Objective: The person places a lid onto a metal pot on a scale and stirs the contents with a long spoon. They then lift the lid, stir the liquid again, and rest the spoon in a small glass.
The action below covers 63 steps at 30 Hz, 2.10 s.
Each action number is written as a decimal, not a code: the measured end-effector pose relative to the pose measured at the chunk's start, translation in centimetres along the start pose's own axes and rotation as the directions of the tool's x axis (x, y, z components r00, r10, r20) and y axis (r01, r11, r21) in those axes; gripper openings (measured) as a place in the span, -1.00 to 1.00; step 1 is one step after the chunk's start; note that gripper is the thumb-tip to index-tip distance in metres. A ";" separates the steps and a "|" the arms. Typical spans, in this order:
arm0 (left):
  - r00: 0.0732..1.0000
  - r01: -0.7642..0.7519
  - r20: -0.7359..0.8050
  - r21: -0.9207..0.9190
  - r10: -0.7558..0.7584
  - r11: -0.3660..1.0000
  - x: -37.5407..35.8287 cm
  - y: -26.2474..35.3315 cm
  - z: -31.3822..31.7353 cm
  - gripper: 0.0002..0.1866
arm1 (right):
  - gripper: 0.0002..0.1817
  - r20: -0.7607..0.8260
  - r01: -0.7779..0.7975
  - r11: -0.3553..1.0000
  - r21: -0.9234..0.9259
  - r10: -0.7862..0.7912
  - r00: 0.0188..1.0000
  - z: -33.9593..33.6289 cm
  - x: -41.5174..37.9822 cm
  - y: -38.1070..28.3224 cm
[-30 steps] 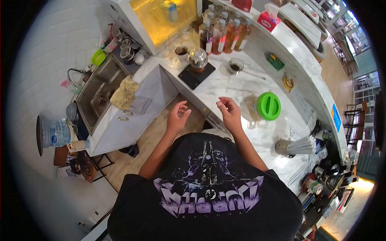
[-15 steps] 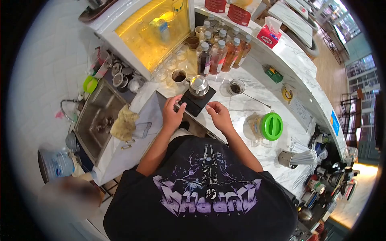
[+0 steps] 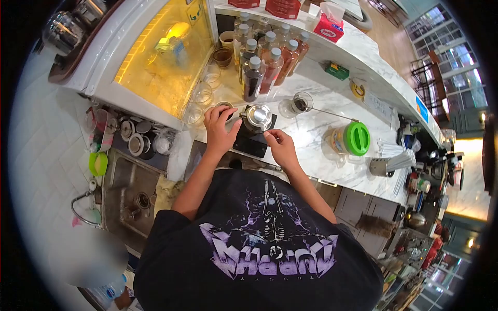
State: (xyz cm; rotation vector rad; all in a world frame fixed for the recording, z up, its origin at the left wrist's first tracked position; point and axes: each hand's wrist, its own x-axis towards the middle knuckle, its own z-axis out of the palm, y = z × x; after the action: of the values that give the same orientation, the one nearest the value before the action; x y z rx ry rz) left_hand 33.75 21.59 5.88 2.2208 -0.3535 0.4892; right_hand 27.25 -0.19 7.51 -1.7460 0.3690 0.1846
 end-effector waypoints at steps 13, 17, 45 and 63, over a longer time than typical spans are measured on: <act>0.978 -0.103 0.166 -0.126 0.123 0.987 2.5 -2.2 0.7 -0.75 | -0.66 -0.185 -0.065 0.992 0.108 0.084 0.979 2.6 0.7 1.1; 0.970 -0.116 0.195 -0.142 0.143 0.983 2.8 -2.8 0.7 -0.76 | -0.71 -0.186 -0.078 0.976 0.203 0.117 0.976 3.1 0.4 0.3; 0.970 -0.116 0.194 -0.173 0.150 0.978 -1.2 -1.6 -1.6 -0.50 | -0.79 -0.382 -0.240 0.844 0.480 0.448 0.809 -0.1 -5.0 13.6; 0.952 -0.104 0.261 -0.212 0.159 0.972 -4.5 -0.9 -2.3 -0.61 | -0.78 -0.416 -0.346 0.862 0.371 0.488 0.767 2.9 -5.6 19.2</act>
State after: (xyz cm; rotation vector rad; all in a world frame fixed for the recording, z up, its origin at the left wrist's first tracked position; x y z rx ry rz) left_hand 29.62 24.31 4.60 2.0813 -0.6725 0.2012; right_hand 15.67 0.15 -8.98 -1.3908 1.1272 -0.0066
